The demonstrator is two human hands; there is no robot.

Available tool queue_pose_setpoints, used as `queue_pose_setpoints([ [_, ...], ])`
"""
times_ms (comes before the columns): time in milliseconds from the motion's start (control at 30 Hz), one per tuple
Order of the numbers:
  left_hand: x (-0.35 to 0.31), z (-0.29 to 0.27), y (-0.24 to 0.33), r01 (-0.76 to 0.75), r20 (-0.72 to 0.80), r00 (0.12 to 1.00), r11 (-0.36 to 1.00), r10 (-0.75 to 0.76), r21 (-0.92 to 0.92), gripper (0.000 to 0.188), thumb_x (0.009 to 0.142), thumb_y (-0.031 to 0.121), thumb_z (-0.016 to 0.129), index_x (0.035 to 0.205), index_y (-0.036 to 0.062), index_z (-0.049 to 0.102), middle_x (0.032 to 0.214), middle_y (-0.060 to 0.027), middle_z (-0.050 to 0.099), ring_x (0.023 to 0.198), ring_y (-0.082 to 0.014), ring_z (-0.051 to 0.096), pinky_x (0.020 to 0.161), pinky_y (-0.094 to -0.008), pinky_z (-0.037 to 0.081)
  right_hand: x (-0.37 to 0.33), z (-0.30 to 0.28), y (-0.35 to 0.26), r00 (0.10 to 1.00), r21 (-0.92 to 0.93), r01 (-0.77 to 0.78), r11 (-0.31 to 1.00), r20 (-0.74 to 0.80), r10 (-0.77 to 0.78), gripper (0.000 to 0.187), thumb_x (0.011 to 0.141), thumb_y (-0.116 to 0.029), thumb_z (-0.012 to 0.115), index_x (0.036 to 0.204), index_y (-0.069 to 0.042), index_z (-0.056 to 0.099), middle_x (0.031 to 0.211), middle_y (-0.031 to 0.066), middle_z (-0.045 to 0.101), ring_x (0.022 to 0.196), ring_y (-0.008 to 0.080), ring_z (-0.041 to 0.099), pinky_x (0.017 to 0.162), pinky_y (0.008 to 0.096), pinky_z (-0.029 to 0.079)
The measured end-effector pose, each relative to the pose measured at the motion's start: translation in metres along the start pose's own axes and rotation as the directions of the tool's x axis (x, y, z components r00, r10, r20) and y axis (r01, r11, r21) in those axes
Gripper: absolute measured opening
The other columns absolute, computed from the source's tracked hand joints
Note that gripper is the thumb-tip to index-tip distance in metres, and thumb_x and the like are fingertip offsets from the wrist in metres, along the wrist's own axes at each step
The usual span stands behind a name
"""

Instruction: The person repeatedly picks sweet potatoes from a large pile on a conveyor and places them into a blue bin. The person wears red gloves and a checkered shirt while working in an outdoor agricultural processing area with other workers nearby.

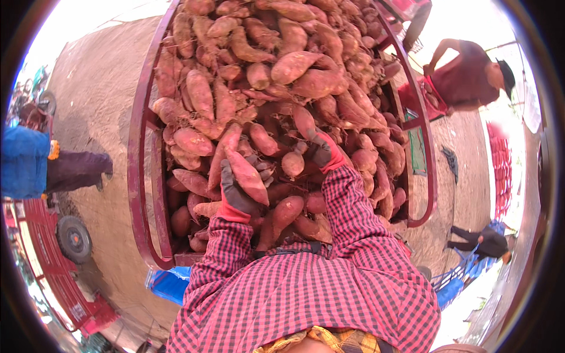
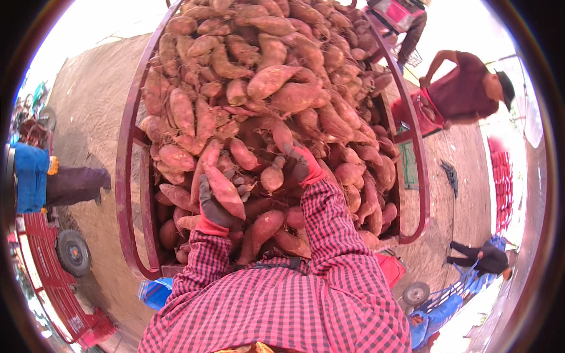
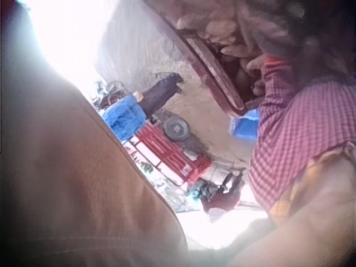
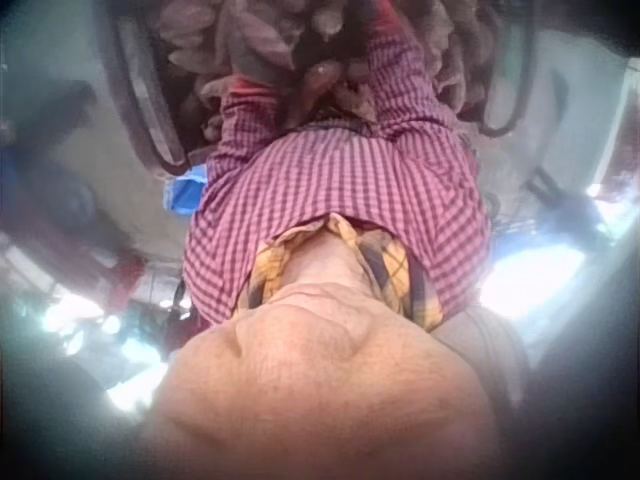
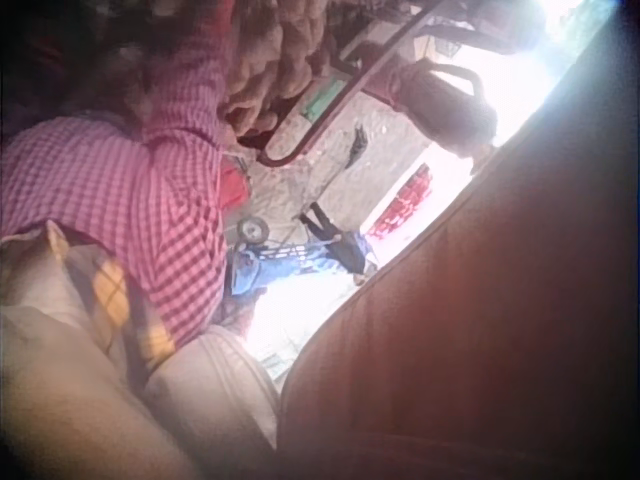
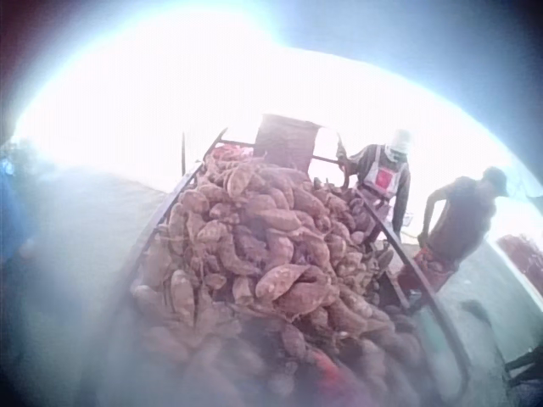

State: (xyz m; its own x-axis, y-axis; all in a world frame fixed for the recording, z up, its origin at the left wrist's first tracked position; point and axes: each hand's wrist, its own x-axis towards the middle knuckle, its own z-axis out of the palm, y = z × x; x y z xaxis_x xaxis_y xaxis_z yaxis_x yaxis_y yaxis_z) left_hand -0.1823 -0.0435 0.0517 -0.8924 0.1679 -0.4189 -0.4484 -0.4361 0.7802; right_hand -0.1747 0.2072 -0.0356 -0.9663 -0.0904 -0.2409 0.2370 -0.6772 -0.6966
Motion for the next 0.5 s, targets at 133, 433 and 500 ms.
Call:
queue_pose_setpoints([
  [133, -0.010, 0.002, -0.004, -0.248, 0.185, 0.953, 0.969, 0.240, 0.020, 0.063, 0.110, 0.054, 0.035, 0.158, 0.0121, 0.035, 0.142, -0.0099, 0.052, 0.122, -0.0234, 0.057, 0.098, -0.0399, 0.050, -0.048, -0.002, -0.018, 0.984, -0.064, -0.039, 0.997, -0.175, 0.027, 0.024, 0.108, -0.030, 0.055, 0.116, -0.007, 0.060, 0.085, 0.0012, 0.063, 0.056, 0.0080, 0.050, 0.057, 0.0288, 0.045],
  [433, 0.030, -0.066, -0.078, 0.450, 0.619, 0.733, 0.883, -0.283, -0.129, 0.066, 0.109, 0.055, 0.040, 0.158, 0.0120, 0.037, 0.152, -0.0072, 0.048, 0.135, -0.0233, 0.049, 0.109, -0.0430, 0.045, -0.105, 0.031, -0.001, 0.699, -0.992, 0.007, 0.128, -0.087, -0.710, 0.049, 0.096, -0.036, 0.067, 0.132, -0.003, 0.062, 0.112, 0.0172, 0.069, 0.101, 0.0255, 0.069, 0.088, 0.0365, 0.055],
  [500, 0.035, -0.069, -0.097, 0.422, 0.350, 0.861, 0.903, -0.369, -0.086, 0.068, 0.104, 0.061, 0.048, 0.154, 0.0158, 0.042, 0.133, -0.0103, 0.062, 0.111, -0.0332, 0.064, 0.096, -0.0476, 0.054, -0.053, 0.036, 0.001, 0.760, -0.968, -0.207, -0.142, -0.068, -0.646, 0.058, 0.094, -0.048, 0.066, 0.135, -0.007, 0.062, 0.126, 0.0213, 0.064, 0.114, 0.0344, 0.067, 0.097, 0.0466, 0.053],
])
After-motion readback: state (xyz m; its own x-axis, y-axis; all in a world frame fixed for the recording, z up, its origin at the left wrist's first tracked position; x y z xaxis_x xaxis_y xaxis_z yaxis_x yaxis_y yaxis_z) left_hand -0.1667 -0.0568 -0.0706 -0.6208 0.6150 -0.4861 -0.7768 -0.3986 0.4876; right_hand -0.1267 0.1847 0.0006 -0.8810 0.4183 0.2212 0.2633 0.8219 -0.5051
